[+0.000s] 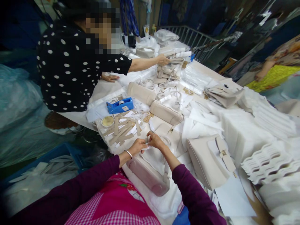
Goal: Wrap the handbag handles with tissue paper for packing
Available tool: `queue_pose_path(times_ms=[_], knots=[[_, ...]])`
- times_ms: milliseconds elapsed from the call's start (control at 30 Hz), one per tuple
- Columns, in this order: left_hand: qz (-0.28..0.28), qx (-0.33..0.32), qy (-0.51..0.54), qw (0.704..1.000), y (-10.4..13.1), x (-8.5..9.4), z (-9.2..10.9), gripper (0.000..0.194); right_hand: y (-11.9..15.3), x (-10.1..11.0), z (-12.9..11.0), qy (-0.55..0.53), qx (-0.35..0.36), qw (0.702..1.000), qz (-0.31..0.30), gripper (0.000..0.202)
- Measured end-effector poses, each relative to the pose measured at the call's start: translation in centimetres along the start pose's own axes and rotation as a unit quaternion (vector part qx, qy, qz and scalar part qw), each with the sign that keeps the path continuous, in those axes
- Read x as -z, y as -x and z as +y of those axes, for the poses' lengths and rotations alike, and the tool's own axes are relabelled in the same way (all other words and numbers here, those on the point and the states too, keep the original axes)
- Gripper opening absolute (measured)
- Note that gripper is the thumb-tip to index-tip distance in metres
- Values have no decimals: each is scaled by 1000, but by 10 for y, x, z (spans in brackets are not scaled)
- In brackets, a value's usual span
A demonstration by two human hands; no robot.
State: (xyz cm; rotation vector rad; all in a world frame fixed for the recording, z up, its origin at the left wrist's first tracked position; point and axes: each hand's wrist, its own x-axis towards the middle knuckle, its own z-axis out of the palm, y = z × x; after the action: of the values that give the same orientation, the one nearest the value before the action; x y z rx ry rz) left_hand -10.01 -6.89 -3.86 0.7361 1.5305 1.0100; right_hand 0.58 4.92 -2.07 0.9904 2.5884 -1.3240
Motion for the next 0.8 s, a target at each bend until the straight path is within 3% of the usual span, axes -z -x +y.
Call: queue_pose_path(times_ms=[133, 300, 467, 633, 800], knots=[[4, 16, 6, 1000, -1, 1, -1, 22, -14, 7, 0, 15, -8, 999, -40, 17], [21, 55, 43, 997, -2, 0, 3, 13, -6, -3, -4, 46, -7, 999, 12, 11], [30, 76, 125, 989, -4, -1, 5, 5, 19, -14, -4, 114, 134, 979, 105, 20], [27, 82, 168, 982, -5, -1, 1, 7, 39, -15, 9, 115, 235, 960, 101, 35], [-27, 65, 212, 975, -6, 6, -1, 15, 51, -13, 21, 115, 270, 950, 103, 41]])
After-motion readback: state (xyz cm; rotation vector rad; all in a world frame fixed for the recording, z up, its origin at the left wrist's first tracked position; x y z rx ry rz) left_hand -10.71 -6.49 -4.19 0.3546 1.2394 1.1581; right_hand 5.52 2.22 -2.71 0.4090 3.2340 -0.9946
